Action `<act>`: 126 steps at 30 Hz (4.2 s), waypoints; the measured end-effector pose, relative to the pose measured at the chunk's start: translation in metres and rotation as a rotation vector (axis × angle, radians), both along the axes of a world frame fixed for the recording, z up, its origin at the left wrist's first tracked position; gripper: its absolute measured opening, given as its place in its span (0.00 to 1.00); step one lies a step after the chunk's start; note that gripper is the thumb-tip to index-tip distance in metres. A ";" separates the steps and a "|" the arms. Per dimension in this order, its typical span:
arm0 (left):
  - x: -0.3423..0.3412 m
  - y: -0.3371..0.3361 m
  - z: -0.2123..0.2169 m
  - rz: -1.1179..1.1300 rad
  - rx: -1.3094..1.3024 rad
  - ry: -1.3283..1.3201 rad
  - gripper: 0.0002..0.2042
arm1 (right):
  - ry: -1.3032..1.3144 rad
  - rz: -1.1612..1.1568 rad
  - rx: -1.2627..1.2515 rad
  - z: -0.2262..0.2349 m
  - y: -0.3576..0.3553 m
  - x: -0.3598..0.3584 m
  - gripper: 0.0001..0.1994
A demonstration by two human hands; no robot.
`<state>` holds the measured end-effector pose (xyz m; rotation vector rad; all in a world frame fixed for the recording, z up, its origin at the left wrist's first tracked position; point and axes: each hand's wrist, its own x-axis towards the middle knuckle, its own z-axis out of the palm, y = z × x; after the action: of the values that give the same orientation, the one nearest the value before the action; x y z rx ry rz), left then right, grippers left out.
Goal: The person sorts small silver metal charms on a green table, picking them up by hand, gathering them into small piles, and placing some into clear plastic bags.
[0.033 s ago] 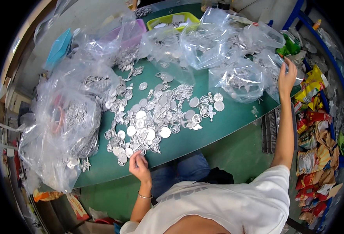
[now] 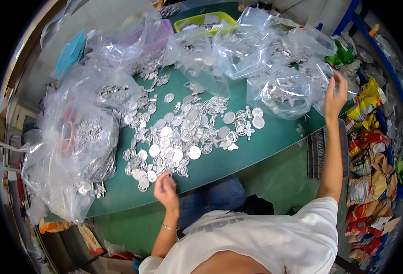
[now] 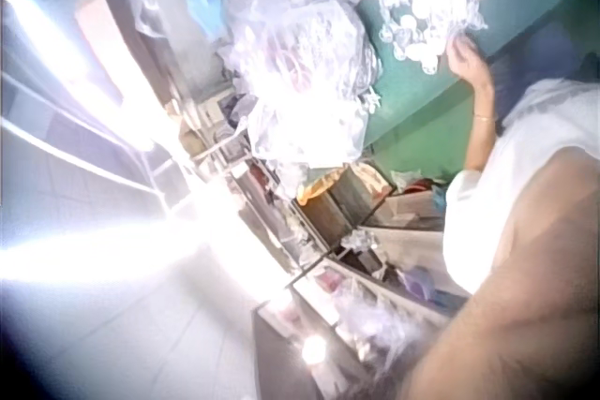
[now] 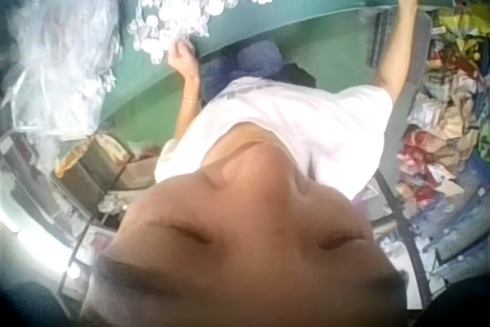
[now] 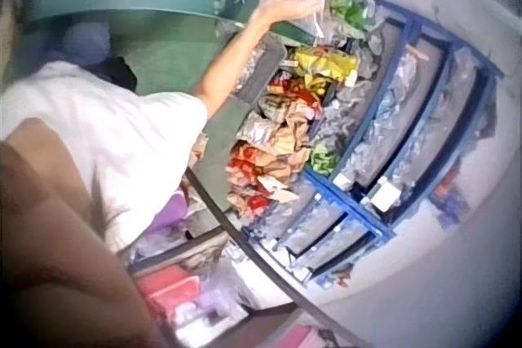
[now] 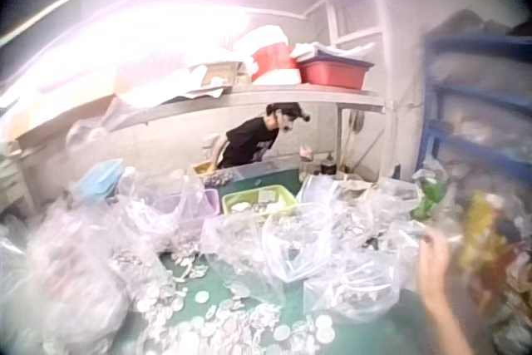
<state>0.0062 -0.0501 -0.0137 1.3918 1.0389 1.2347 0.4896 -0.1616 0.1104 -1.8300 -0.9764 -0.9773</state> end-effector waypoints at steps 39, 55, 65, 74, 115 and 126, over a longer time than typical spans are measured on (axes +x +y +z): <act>0.067 0.073 0.040 -0.178 0.282 0.571 0.05 | 0.320 0.651 -0.658 -0.075 0.083 -0.208 0.17; 0.068 0.075 0.053 -0.315 -0.356 0.143 0.06 | 0.543 0.764 -0.654 -0.076 0.097 -0.241 0.17; 0.079 0.050 0.075 -0.302 0.062 0.191 0.11 | 0.930 0.778 -0.289 0.003 0.051 -0.172 0.08; 0.042 0.031 0.043 -0.308 -0.031 0.371 0.09 | 0.549 -0.154 -0.303 0.081 0.064 0.212 0.13; 0.030 0.024 0.051 -0.526 -1.143 -1.169 0.29 | 0.226 0.684 -0.687 -0.104 0.061 -0.230 0.22; 0.015 0.002 0.038 -0.439 -1.242 -0.831 0.11 | 0.631 0.686 -0.290 -0.104 0.085 -0.209 0.09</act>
<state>0.0208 -0.0480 0.0245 0.0615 0.6012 0.4928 0.2802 -0.0766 0.0068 -1.6613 -1.2336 0.1616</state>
